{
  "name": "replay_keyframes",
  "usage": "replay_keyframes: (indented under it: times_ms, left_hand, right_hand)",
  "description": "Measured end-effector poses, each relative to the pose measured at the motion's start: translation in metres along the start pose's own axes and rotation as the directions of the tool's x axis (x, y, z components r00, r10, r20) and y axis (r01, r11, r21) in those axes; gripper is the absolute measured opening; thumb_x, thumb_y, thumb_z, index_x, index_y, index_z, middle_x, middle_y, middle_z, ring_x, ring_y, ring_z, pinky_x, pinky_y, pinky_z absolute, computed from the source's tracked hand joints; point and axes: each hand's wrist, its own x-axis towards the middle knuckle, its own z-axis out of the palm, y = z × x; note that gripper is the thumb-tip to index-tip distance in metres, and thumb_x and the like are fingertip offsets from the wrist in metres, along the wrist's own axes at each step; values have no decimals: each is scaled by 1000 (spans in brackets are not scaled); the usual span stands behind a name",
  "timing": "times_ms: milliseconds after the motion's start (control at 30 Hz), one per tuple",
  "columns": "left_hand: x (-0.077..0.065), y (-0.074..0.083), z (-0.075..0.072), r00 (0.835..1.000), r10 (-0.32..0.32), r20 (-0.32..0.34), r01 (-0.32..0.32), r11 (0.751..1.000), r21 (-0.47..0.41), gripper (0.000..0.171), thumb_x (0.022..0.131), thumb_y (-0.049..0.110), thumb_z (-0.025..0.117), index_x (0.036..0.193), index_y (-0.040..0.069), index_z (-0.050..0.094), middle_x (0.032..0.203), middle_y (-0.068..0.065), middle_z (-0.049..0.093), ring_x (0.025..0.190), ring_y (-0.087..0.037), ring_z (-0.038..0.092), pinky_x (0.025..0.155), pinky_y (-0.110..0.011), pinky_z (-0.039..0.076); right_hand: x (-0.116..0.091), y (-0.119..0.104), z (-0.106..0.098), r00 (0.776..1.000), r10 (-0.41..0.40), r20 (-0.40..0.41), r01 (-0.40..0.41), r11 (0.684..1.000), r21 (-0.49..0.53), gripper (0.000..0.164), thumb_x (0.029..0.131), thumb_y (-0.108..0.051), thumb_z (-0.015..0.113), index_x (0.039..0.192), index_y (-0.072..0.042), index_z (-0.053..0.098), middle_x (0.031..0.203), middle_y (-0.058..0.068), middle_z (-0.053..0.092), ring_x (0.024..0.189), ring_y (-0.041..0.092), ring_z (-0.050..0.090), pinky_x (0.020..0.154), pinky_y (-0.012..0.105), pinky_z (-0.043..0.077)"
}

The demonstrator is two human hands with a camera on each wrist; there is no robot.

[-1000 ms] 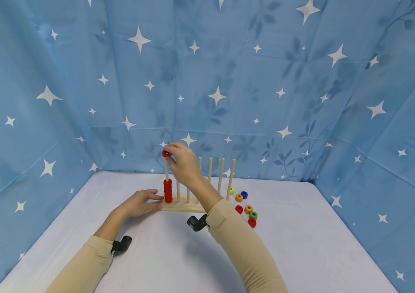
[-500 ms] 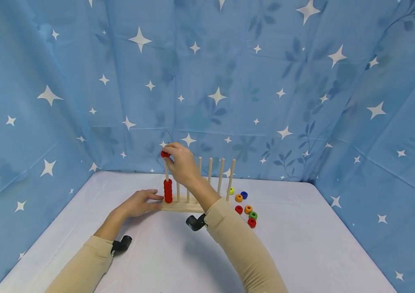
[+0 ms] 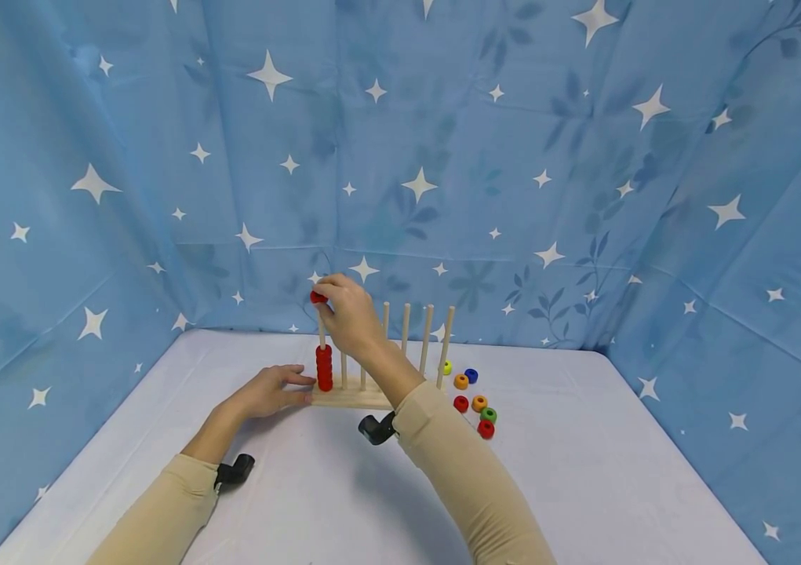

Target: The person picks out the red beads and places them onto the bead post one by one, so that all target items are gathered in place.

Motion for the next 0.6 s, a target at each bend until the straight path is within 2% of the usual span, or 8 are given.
replay_keyframes:
  times_ms: [600]
  left_hand:
    - [-1, 1, -1, 1000, 4, -4, -4, 1000, 4, 38, 96, 31, 76, 130, 14, 76, 156, -27, 49, 148, -51, 39, 118, -69, 32]
  right_hand:
    - [0, 1, 2, 1000, -4, -13, 4, 1000, -2, 25, 97, -6, 73, 121, 0, 76, 121, 11, 73, 112, 27, 71, 93, 36, 60]
